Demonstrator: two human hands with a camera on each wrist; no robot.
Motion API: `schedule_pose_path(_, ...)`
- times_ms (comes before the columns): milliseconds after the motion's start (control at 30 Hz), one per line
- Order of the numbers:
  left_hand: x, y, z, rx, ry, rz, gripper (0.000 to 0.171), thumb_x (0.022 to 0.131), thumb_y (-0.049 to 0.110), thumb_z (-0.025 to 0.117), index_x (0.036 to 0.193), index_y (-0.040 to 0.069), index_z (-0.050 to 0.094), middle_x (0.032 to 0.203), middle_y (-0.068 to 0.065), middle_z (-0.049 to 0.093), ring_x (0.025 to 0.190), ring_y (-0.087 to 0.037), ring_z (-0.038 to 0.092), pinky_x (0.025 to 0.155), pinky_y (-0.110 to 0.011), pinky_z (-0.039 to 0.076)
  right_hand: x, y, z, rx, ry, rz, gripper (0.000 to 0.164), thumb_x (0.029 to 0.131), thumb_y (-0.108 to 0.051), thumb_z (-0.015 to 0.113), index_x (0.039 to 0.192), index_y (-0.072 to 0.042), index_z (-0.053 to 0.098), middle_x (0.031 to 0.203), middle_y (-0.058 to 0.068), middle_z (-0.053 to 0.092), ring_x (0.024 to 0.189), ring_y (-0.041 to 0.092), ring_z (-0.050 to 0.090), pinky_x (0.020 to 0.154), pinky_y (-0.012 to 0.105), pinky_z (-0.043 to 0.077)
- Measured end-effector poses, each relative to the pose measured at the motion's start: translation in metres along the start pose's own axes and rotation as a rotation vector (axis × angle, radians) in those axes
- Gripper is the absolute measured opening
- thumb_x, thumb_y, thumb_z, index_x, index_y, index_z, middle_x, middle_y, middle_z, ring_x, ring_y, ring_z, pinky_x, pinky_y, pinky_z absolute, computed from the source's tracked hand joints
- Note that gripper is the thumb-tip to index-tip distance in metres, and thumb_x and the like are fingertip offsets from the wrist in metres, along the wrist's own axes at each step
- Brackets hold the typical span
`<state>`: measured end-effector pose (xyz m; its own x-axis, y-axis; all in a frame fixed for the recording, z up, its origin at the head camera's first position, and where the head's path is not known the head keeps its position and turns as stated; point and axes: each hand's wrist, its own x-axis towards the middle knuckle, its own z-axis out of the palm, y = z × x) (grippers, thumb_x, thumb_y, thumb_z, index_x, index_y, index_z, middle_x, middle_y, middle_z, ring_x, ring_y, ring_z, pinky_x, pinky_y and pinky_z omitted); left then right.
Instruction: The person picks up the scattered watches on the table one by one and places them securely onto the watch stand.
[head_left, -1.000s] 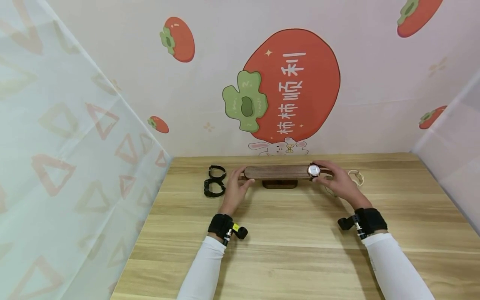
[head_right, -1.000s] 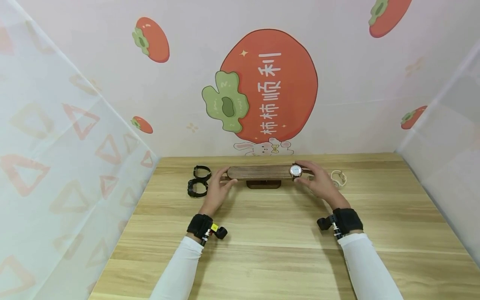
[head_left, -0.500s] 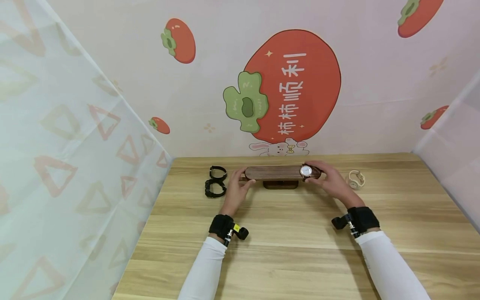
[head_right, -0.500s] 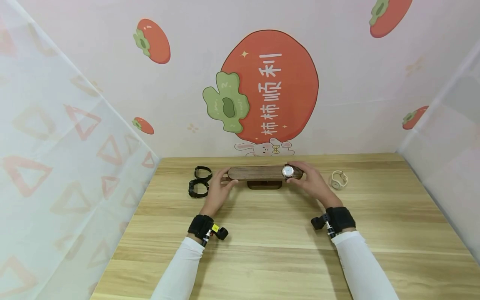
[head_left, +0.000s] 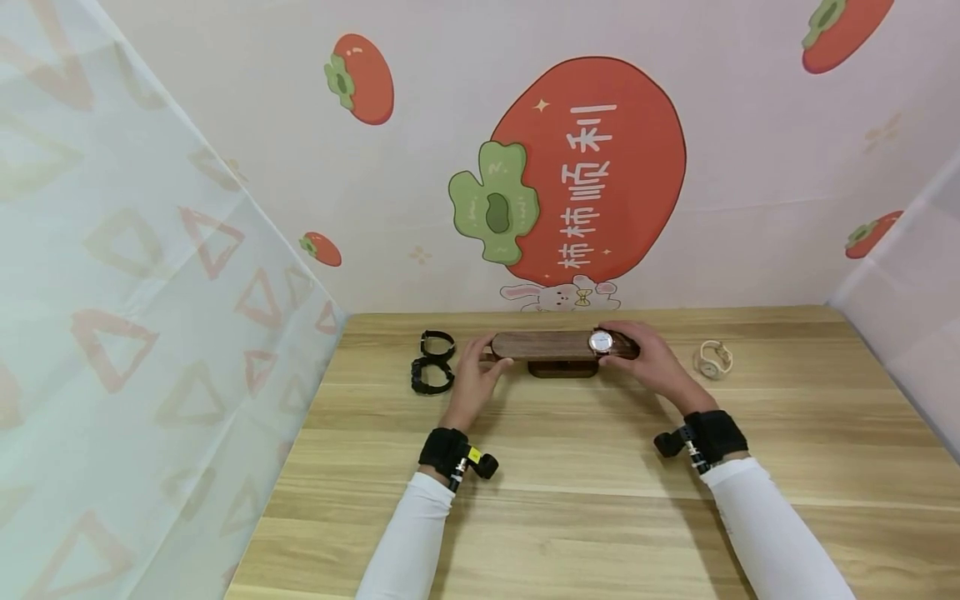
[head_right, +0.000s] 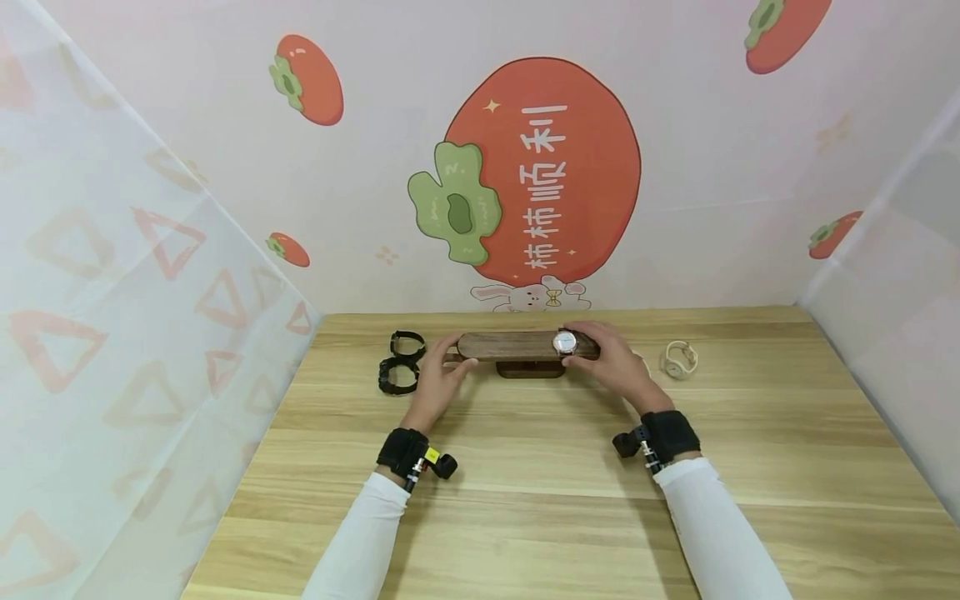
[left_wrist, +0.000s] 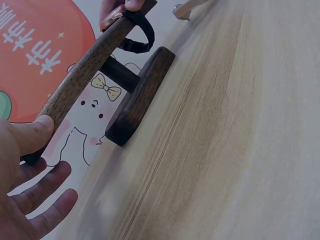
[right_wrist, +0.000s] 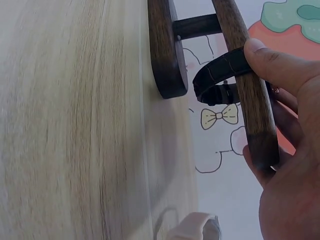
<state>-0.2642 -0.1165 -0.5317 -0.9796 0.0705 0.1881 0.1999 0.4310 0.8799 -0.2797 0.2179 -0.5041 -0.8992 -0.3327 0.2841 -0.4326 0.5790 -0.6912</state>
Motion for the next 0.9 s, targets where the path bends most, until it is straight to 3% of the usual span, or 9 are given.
schedule_pose_path(300, 0.000, 0.000, 0.000, -0.001, 0.000, 0.011, 0.063, 0.102, 0.026, 0.074, 0.159, 0.013, 0.050, 0.151, -0.015, 0.052, 0.125, -0.031, 0.060, 0.103, -0.045, 0.060, 0.002, -0.001, 0.005, -0.008, -0.009, 0.025, 0.061, 0.092, -0.018, 0.086, 0.148, -0.008, 0.062, 0.150, 0.022, 0.057, 0.141, 0.045, 0.044, 0.112, 0.066, 0.042)
schedule_pose_path(533, 0.000, 0.002, -0.001, 0.001, 0.011, 0.026, 0.062, 0.102, 0.026, 0.074, 0.158, 0.012, 0.051, 0.151, -0.016, 0.054, 0.123, -0.032, 0.061, 0.101, -0.045, 0.061, 0.004, -0.004, 0.008, -0.041, 0.008, 0.012, 0.061, 0.091, -0.017, 0.087, 0.147, -0.008, 0.063, 0.154, 0.026, 0.049, 0.146, 0.047, 0.038, 0.115, 0.070, 0.039)
schedule_pose_path(900, 0.000, 0.000, -0.001, -0.009, 0.004, 0.022, 0.063, 0.102, 0.026, 0.074, 0.159, 0.010, 0.050, 0.154, -0.017, 0.051, 0.125, -0.034, 0.060, 0.103, -0.048, 0.059, 0.008, -0.010, 0.012, -0.096, 0.053, -0.077, 0.060, 0.087, -0.014, 0.090, 0.142, -0.004, 0.066, 0.144, 0.025, 0.063, 0.145, 0.051, 0.040, 0.120, 0.072, 0.024)
